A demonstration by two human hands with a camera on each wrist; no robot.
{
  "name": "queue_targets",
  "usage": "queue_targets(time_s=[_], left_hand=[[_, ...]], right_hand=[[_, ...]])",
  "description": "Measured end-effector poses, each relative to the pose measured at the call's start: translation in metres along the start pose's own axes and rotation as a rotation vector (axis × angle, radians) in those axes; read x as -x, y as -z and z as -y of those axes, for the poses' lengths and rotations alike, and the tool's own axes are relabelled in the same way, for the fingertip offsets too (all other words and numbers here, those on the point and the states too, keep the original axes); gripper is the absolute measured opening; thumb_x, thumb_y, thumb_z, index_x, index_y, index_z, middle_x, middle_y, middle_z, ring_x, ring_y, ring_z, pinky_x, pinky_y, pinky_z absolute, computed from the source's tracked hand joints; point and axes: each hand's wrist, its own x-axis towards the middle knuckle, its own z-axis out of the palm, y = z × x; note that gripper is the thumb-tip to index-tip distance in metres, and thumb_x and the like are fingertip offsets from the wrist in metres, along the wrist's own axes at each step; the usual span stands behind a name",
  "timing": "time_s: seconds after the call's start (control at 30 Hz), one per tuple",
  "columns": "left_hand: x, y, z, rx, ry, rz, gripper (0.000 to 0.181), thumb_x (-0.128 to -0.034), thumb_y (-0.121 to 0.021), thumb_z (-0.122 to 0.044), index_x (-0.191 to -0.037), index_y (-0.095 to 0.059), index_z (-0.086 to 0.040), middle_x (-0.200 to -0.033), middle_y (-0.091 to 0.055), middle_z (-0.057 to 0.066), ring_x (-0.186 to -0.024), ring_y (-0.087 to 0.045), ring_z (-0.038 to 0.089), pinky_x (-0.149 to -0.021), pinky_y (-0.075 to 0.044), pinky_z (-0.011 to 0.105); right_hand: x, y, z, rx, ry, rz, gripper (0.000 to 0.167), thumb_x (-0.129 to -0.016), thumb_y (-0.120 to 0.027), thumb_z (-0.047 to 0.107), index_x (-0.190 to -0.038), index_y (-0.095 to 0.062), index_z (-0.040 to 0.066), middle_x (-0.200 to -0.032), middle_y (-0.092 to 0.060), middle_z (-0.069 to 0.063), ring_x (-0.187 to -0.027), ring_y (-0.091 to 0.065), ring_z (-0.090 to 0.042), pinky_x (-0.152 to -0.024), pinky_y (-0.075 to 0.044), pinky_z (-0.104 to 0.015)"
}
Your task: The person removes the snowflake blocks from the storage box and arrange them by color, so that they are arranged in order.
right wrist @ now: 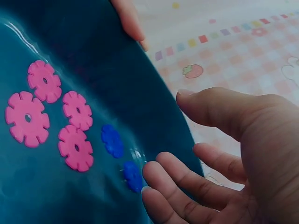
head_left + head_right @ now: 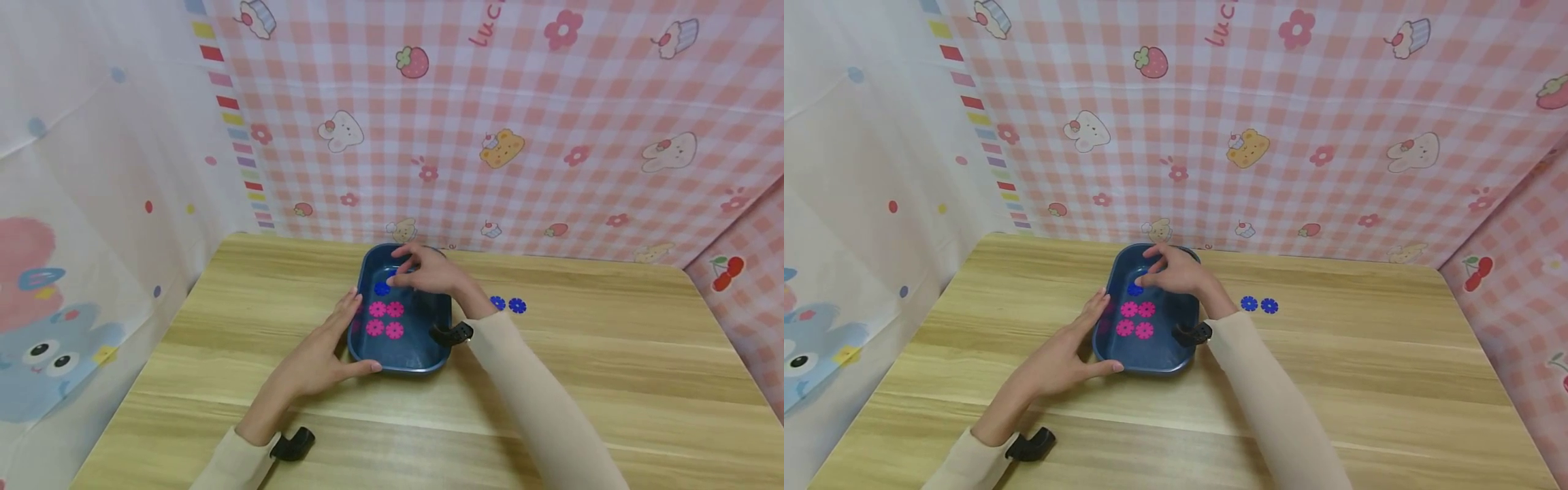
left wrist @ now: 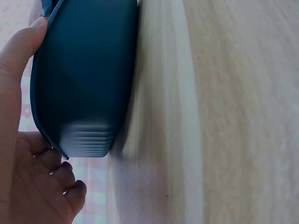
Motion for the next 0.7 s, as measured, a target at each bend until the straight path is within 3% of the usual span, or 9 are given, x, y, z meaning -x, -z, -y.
queue_targets(time_s=[0.43,0.7], left_hand=[[0.000,0.001,-0.001,0.001,-0.002,0.013,0.116,-0.0801,-0.070,-0.076,-0.165,-0.002,-0.035,-0.175,-0.001,-0.005,-0.160,-0.016,0.027,-0.123,-0.031,0.060],[0.001,0.002,-0.002,0.013,0.007,0.020,0.116,-0.0773,-0.067,-0.081,-0.164,0.000,-0.041,-0.175,0.001,-0.008,-0.160,-0.015,0.026,-0.123,-0.031,0.059]], right_hand=[[-0.016,-0.024,-0.012,0.044,-0.030,0.007,0.054,-0.091,-0.078,0.031,-0.138,-0.059,0.010,-0.091,-0.070,-0.006,-0.080,-0.069,-0.023,-0.074,-0.060,-0.035],[-0.026,-0.035,-0.018,0.128,-0.054,-0.045,0.040,-0.091,-0.078,0.030,-0.125,-0.068,0.012,-0.069,-0.064,0.000,-0.062,-0.061,-0.015,-0.056,-0.049,-0.026]])
